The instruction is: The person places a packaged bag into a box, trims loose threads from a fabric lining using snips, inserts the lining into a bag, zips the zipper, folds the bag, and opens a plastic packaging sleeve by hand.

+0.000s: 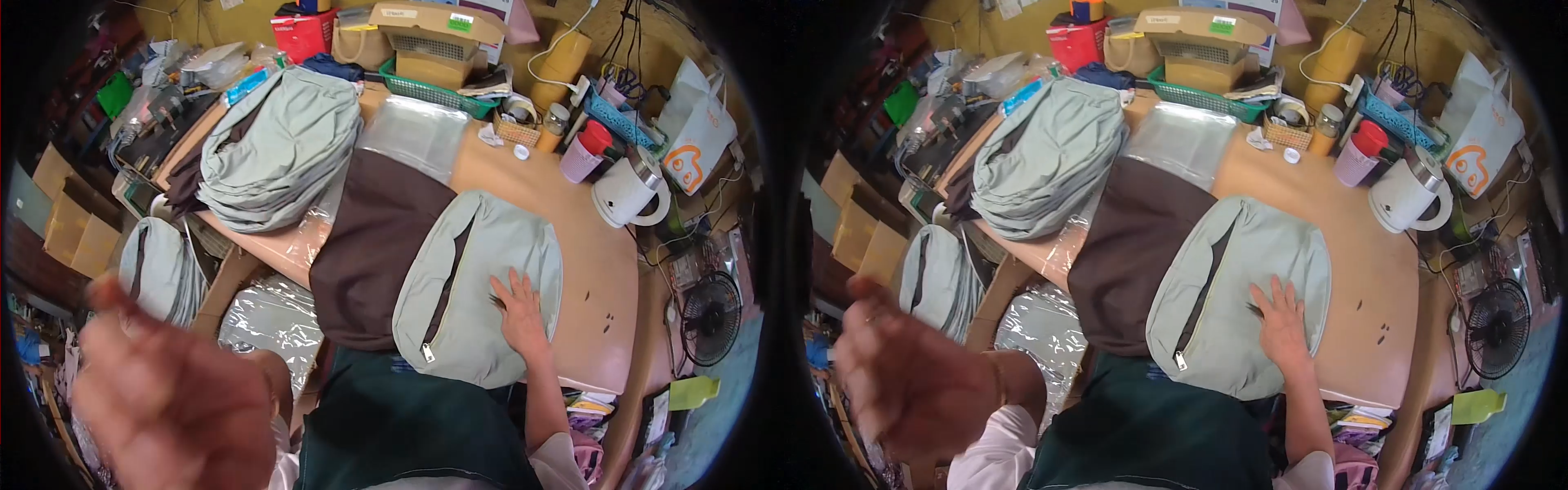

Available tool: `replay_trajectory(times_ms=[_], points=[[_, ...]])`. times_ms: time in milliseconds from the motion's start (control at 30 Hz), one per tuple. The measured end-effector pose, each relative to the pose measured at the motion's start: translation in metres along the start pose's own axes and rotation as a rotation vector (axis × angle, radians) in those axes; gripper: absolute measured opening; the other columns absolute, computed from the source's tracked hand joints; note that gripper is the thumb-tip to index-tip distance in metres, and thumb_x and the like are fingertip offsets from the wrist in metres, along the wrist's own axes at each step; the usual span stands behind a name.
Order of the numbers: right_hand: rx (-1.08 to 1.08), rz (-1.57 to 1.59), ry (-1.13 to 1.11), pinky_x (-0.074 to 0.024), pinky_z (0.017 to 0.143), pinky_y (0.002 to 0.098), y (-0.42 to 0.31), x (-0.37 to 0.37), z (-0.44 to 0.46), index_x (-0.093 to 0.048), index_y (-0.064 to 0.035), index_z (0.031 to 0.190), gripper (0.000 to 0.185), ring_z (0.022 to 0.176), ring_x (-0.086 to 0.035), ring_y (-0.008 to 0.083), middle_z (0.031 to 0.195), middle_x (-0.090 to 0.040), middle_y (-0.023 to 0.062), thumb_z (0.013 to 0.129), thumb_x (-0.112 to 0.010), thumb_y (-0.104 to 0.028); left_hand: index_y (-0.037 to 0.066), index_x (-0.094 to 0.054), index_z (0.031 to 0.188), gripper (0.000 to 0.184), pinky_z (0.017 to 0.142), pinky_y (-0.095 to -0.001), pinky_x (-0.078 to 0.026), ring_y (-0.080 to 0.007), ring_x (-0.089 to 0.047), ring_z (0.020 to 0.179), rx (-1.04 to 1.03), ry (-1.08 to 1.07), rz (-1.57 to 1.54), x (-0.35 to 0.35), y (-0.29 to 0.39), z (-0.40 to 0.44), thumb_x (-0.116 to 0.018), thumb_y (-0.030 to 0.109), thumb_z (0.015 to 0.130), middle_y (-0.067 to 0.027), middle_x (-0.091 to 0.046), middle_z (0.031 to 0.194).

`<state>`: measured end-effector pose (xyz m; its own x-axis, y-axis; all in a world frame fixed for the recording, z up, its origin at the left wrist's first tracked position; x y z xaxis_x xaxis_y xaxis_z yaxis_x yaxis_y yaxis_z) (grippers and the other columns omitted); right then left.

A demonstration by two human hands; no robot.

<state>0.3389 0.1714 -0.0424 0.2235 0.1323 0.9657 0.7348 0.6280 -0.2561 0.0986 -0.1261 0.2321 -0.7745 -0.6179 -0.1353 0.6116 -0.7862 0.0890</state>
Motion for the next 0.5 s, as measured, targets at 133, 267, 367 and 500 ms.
replay_trajectory(times_ms=[133,267,367,500], points=[[0.046,0.131,-0.067,-0.0274,0.117,0.045,0.035,0.007,0.007,-0.06,-0.0146,0.133,0.044,0.144,-0.03,0.0384,0.155,-0.032,0.0207,0.091,-0.058,-0.001,0.027,-0.067,0.12,0.038,0.117,-0.0542,-0.013,-0.0209,-0.048,0.116,-0.12,-0.211,0.127,-0.033,0.026,0.032,-0.069,0.041,0.085,0.01,-0.057,0.12],[0.076,0.182,0.07,-0.0424,0.103,0.0421,0.029,0.042,0.017,-0.063,-0.0083,0.122,0.032,0.122,-0.054,0.0365,0.137,-0.053,0.0183,0.091,-0.058,-0.001,0.014,-0.07,0.11,0.039,0.112,-0.0601,-0.018,-0.0359,-0.045,0.119,-0.349,0.091,0.476,-0.004,0.045,0.037,-0.068,0.038,0.08,-0.0142,-0.059,0.122],[-0.063,0.416,0.111,-0.0498,0.088,0.0384,-0.007,0.047,0.02,-0.063,-0.0049,0.113,0.023,0.1,-0.064,0.0296,0.117,-0.064,0.0149,0.091,-0.061,-0.003,0.006,-0.071,0.104,0.04,0.106,-0.0641,-0.024,-0.0462,-0.046,0.116,-0.522,0.279,0.444,0.004,0.063,0.061,-0.067,0.036,0.078,-0.0283,-0.059,0.123],[-0.056,0.482,0.221,-0.0511,0.074,0.0322,-0.045,0.001,0.04,-0.061,-0.0043,0.112,0.025,0.08,-0.064,0.0186,0.097,-0.069,0.0115,0.088,-0.068,-0.008,0.006,-0.068,0.104,0.027,0.093,-0.0518,-0.034,-0.035,-0.052,0.102,-0.445,0.145,0.325,-0.016,0.049,0.046,-0.062,0.021,0.082,-0.0202,-0.062,0.113]])
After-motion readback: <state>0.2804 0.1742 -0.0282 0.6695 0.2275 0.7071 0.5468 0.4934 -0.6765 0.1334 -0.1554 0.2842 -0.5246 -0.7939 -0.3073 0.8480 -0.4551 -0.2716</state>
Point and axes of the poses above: each hand's wrist, its own z-axis towards the middle knuckle, its own x-axis out of the back of the hand, y = z × x, the point moved 7 cm from there along z, towards the middle knuckle
